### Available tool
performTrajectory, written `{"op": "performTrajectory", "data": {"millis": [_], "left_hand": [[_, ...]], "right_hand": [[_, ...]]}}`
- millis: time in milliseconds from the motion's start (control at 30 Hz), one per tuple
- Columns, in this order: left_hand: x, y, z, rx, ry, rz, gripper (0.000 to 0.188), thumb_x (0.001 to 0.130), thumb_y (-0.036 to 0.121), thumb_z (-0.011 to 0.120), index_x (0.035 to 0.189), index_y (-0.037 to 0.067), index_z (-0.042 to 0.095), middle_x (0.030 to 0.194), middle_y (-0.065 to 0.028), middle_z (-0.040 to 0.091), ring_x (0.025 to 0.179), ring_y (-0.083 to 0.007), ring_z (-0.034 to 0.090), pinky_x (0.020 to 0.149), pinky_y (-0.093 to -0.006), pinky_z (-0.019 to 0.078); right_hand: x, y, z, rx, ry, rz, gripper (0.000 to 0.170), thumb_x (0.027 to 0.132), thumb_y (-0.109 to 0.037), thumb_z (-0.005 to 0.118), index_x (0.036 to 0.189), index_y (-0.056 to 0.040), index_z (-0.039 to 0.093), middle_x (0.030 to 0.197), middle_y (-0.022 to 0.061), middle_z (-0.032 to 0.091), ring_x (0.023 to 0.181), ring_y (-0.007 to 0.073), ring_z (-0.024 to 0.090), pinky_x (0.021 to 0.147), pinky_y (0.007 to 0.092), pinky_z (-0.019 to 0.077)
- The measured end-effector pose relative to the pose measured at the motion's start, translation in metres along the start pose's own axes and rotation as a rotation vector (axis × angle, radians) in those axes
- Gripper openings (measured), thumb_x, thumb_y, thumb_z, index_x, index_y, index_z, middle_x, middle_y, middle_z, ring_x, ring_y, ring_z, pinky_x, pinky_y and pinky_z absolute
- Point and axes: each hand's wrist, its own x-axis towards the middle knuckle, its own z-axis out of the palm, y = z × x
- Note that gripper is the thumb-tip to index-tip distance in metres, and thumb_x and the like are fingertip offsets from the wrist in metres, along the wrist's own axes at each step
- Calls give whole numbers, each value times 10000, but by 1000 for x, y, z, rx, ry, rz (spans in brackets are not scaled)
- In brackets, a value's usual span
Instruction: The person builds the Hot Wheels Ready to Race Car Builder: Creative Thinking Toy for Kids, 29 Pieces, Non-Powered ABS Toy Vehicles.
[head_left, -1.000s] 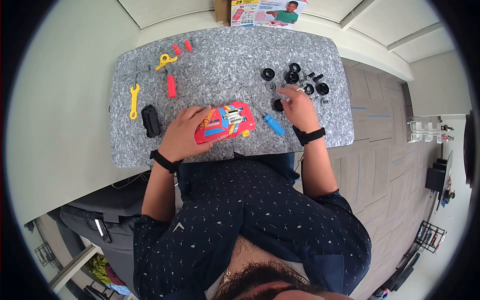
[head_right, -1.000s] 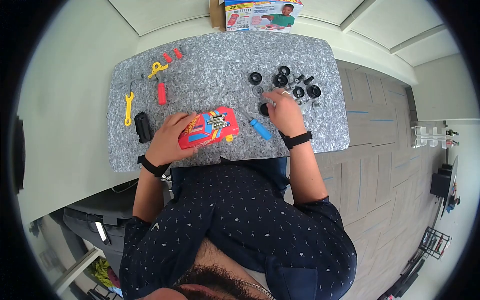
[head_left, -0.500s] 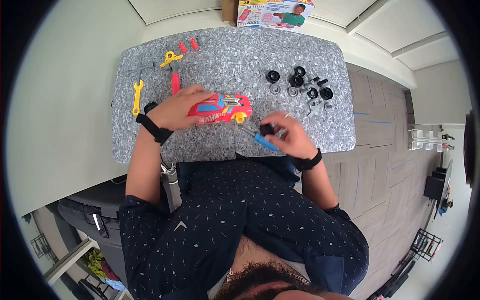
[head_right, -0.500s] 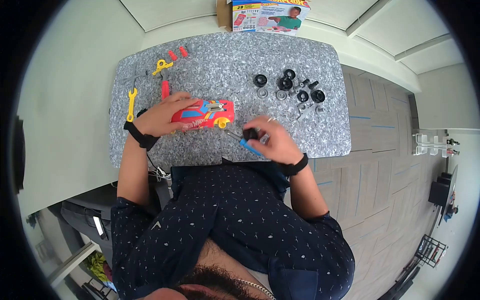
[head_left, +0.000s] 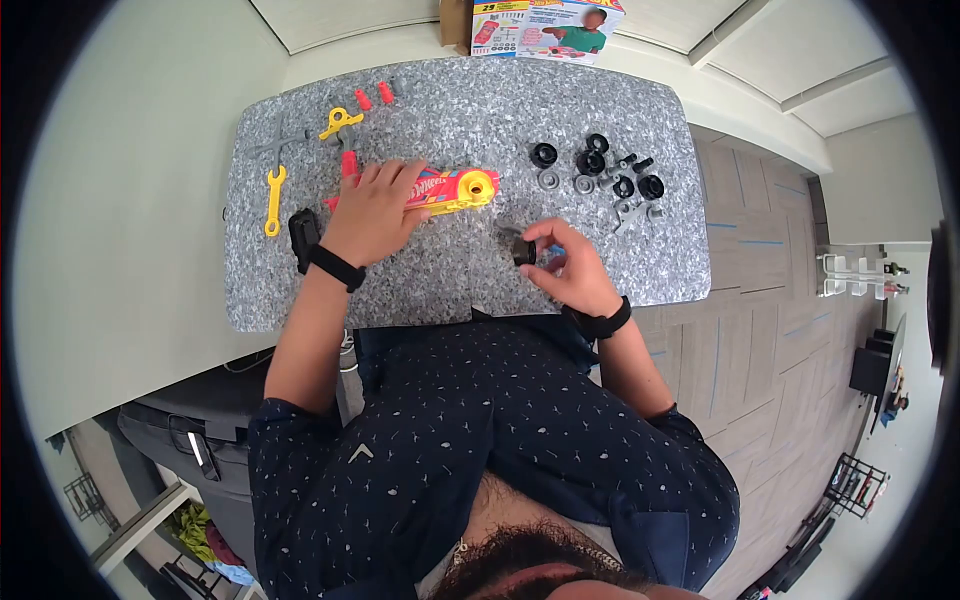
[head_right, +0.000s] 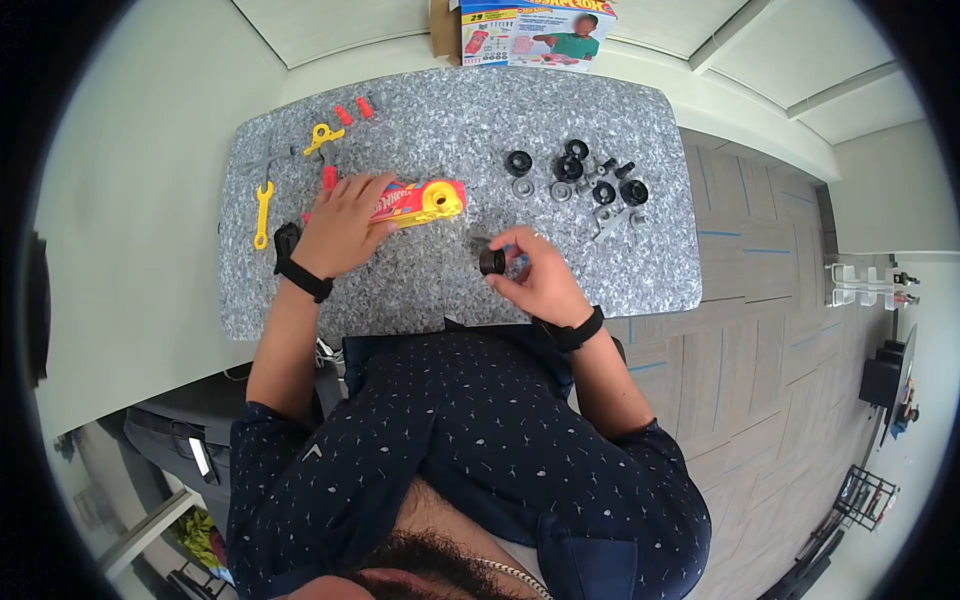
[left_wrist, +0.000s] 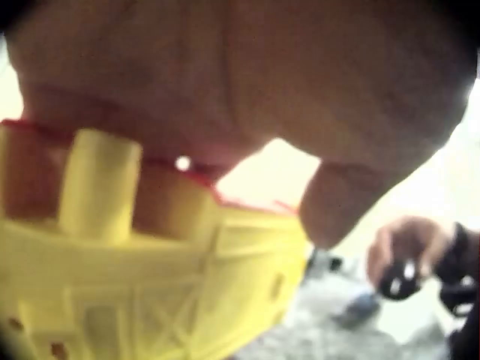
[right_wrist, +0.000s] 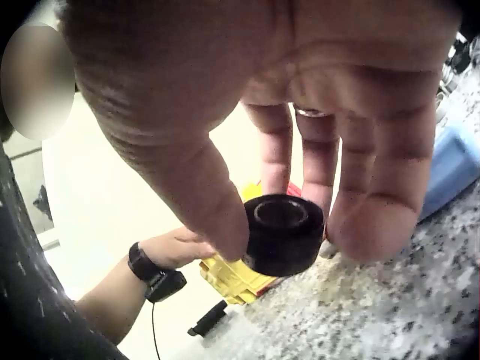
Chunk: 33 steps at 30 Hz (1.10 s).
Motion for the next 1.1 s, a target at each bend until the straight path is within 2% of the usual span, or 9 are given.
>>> {"op": "performTrajectory", "data": {"millis": [167, 267, 300, 433, 533, 700, 900, 1033, 1100], "left_hand": [[-19, 25, 0, -14, 3, -66, 663, 991, 343, 802, 1579, 133, 580, 1427, -91, 669, 1314, -331, 639, 1100, -567, 460], [-31, 38, 0, -16, 6, -86, 668, 990, 322, 804, 1588, 129, 576, 1442, -98, 666, 1335, -331, 632, 1125, -563, 443], [-33, 40, 1, -9, 21, -86, 666, 989, 319, 806, 1586, 131, 578, 1441, -95, 665, 1334, -327, 631, 1126, -569, 439], [-37, 47, -5, -21, -8, -118, 703, 973, 368, 823, 1587, 127, 579, 1469, -100, 654, 1390, -334, 605, 1208, -674, 370], [-36, 52, -7, 32, 31, -98, 778, 932, 459, 852, 1578, 118, 584, 1503, -93, 635, 1450, -334, 567, 1276, -738, 283], [-11, 71, 9, -161, 177, 3, 854, 892, 572, 861, 1546, 88, 602, 1543, -88, 616, 1465, -329, 554, 1316, -771, 201], [-1, 82, 26, -278, 220, 12, 684, 956, 512, 834, 1460, 75, 685, 1374, -104, 751, 1281, -317, 676, 1191, -556, 398], [-3, 83, 24, -281, 264, 38, 610, 976, 472, 823, 1421, 73, 702, 1313, -96, 774, 1227, -311, 691, 1117, -498, 434], [-2, 84, 24, -287, 262, 34, 595, 979, 459, 822, 1415, 73, 702, 1319, -95, 771, 1232, -310, 690, 1124, -499, 433]], "right_hand": [[20, -21, 29, 382, 222, -203, 456, 870, 34, 887, 1298, -77, 775, 1257, 59, 738, 1153, 174, 681, 790, 292, 617], [37, -8, 36, 260, 235, -411, 457, 873, 15, 906, 1303, -83, 785, 1336, 90, 752, 1183, 193, 691, 910, 322, 591], [40, -4, 37, 203, 211, -385, 463, 861, -17, 920, 1299, -88, 788, 1399, 124, 748, 1225, 253, 697, 1026, 396, 555], [48, -18, 43, -118, 243, -376, 479, 824, -51, 928, 1277, -79, 776, 1344, 139, 744, 1258, 359, 674, 1105, 475, 516], [50, -11, 40, -282, 218, -479, 512, 820, -49, 927, 1303, -81, 759, 1342, 133, 736, 1269, 367, 671, 1109, 469, 516], [41, -16, 44, -85, 224, -332, 494, 832, -24, 896, 1299, -74, 743, 1361, 138, 723, 1259, 347, 676, 988, 416, 559], [36, 8, 5, -139, 424, -194, 341, 914, -5, 801, 1246, -61, 750, 1264, 142, 766, 1100, 330, 723, 907, 395, 570], [52, 37, -32, -525, 550, -200, 178, 932, -54, 814, 1109, -61, 792, 1138, 145, 800, 1034, 366, 736, 924, 448, 569], [67, 40, -36, -629, 501, -178, 132, 921, -85, 840, 1047, -63, 809, 1114, 150, 802, 1055, 386, 732, 949, 477, 566]]}}
